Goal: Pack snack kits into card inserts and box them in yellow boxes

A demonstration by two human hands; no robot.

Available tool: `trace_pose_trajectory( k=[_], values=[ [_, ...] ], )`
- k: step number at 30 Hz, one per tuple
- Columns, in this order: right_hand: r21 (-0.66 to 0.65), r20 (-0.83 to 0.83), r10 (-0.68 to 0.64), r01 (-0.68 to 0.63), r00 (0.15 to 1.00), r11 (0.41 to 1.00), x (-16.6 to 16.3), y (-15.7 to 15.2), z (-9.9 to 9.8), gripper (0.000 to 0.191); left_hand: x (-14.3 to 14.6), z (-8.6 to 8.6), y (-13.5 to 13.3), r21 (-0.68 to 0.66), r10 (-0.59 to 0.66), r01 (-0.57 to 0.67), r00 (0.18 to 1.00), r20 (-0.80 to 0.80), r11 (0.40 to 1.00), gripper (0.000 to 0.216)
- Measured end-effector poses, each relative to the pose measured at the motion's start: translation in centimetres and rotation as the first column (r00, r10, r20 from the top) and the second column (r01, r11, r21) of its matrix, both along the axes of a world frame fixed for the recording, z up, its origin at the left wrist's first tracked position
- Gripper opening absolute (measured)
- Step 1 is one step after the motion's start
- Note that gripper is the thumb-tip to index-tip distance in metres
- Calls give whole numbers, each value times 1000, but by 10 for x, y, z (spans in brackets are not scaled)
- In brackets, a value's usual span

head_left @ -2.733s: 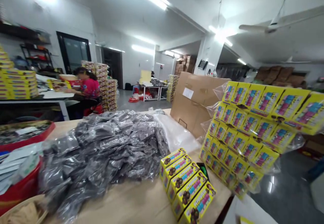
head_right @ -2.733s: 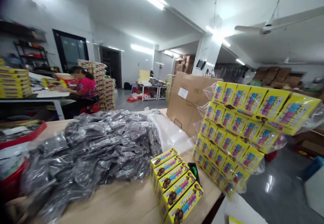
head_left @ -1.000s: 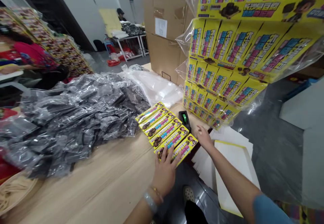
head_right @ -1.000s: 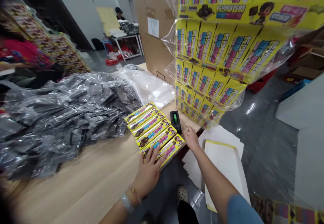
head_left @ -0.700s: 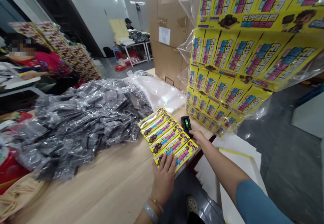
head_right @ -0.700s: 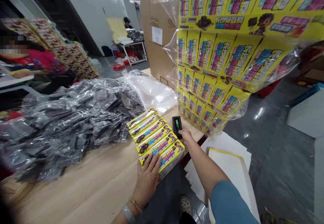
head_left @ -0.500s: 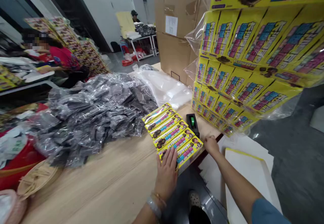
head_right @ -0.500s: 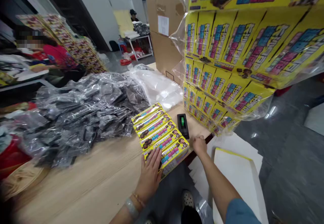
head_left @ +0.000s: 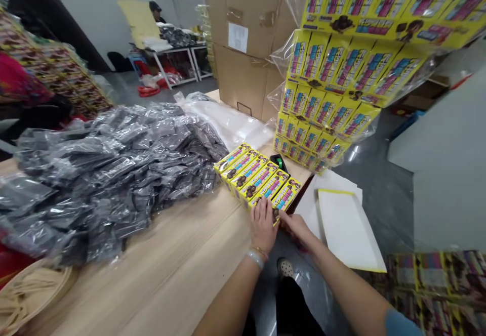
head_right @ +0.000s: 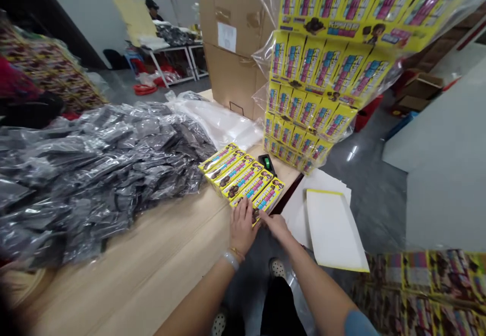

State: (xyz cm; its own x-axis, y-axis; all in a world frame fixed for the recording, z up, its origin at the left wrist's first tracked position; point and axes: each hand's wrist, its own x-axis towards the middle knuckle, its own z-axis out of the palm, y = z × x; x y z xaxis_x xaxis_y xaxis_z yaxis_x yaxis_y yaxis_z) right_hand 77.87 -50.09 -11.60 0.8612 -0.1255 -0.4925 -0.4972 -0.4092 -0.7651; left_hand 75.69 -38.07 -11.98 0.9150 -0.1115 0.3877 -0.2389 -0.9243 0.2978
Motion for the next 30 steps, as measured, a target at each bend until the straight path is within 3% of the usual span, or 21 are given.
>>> trace_pose_trajectory(
  k=[2, 5, 7, 8, 10, 11, 13, 14, 16, 18, 20, 23, 27, 28, 30],
  values=[
    [162, -43, -80, 86, 996, 983, -6, -3, -7, 51, 0, 8, 5, 32, -30, 32, 999, -43, 999, 52],
    [512, -56, -153, 160, 987, 844, -3, 17, -10, 57, 5, 17, 13, 90, -59, 68, 993, -98, 994, 58],
    [614, -40, -121, 120, 992, 780, 8, 33, -9, 56, 10, 21, 17, 140, -102, 120, 987, -127, 983, 56],
    [609, -21, -94, 87, 995, 788, 13, 35, -9, 56, 13, 23, 18, 166, -120, 142, 983, -137, 976, 54],
    [499, 49, -47, 16, 998, 867, 22, 23, -15, 55, 17, 25, 17, 214, -141, 170, 979, -144, 962, 51],
    [374, 88, -36, 1, 995, 927, 24, 7, -20, 55, 18, 26, 16, 233, -142, 173, 979, -143, 957, 51],
    [-28, 131, -39, 44, 991, 999, 23, -39, -35, 54, 17, 28, 12, 253, -154, 185, 978, -138, 950, 49],
    [-264, 101, -42, 67, 994, 962, 21, -65, -45, 55, 17, 29, 9, 258, -168, 198, 977, -131, 946, 47],
    [-589, -69, -56, 5, 996, 808, 16, -114, -64, 52, 15, 31, 1, 262, -188, 212, 975, -115, 941, 45],
    [-657, -256, -42, -142, 966, 740, 13, -149, -78, 38, 16, 33, -6, 266, -190, 213, 976, -109, 940, 43],
    [-613, -325, 29, -233, 945, 755, 8, -166, -82, 21, 17, 34, -13, 267, -187, 212, 976, -115, 940, 42],
    [-605, -183, 106, -197, 977, 772, -14, -172, -60, 19, 18, 36, -17, 255, -169, 198, 977, -131, 947, 45],
    [-561, 257, 90, 72, 962, 824, -62, -156, 10, 27, 8, 34, -14, 196, -129, 147, 986, -103, 969, 51],
    [-526, 350, 125, 84, 928, 846, -72, -145, 30, 29, 4, 31, -12, 185, -125, 139, 988, -87, 973, 51],
    [-444, 484, 283, -47, 828, 895, -85, -112, 70, 29, -6, 22, -4, 171, -112, 121, 992, -60, 978, 51]
  ],
)
